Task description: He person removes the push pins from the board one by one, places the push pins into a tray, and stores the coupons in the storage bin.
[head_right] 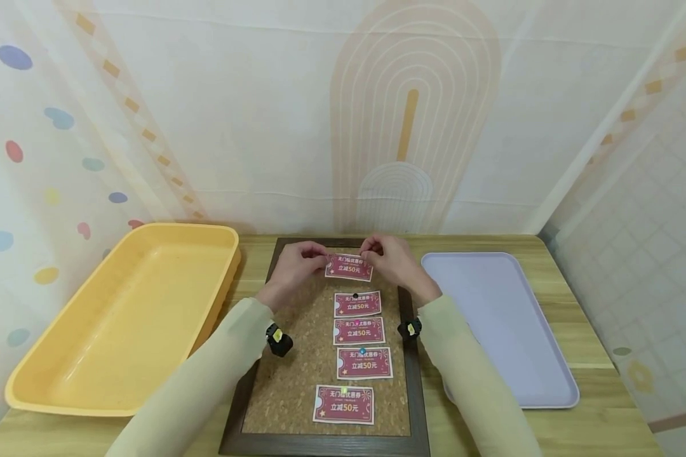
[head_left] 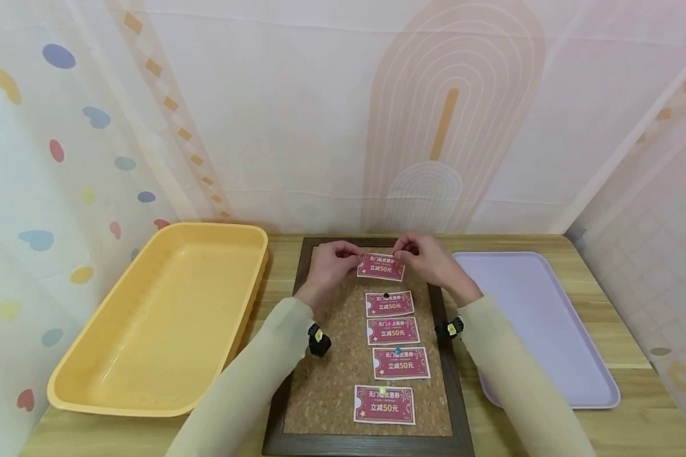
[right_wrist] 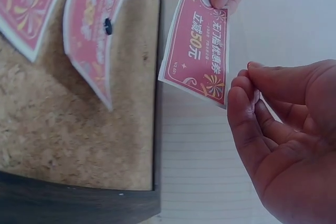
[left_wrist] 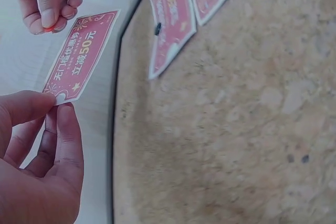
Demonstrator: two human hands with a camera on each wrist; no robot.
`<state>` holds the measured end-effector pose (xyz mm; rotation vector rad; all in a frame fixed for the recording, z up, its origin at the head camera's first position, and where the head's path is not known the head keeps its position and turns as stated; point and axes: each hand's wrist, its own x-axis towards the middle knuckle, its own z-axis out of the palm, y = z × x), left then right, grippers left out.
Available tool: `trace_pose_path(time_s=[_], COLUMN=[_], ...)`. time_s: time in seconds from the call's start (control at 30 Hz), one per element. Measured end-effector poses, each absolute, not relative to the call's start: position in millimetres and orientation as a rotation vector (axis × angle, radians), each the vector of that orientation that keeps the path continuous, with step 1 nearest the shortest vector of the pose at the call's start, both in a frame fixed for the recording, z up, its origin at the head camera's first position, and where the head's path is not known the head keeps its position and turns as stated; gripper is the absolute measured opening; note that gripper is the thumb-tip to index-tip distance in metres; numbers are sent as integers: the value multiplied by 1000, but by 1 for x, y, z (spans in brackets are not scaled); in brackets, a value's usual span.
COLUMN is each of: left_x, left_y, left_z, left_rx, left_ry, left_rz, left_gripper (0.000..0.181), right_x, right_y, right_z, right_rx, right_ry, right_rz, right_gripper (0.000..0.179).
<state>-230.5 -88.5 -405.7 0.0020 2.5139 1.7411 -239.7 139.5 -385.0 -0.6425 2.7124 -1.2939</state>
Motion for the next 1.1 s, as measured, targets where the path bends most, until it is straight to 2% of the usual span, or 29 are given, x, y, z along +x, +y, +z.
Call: trace_pose_path(time_s=[0.7,1.1], left_x=[-216,-206], left_y=[-114,-148], left_z=[-363,-338], left_rx=[202,117], left_ry=[2517,2508], left_rz=[1755,1768], left_gripper=[14,24], right_x=[-217,-206], right_y=[158,178], right_z=[-364,-356], right_rx=[-645,-627], right_ry=[2772,2782], right_rz=[-1426,-1433], right_gripper=[7,9])
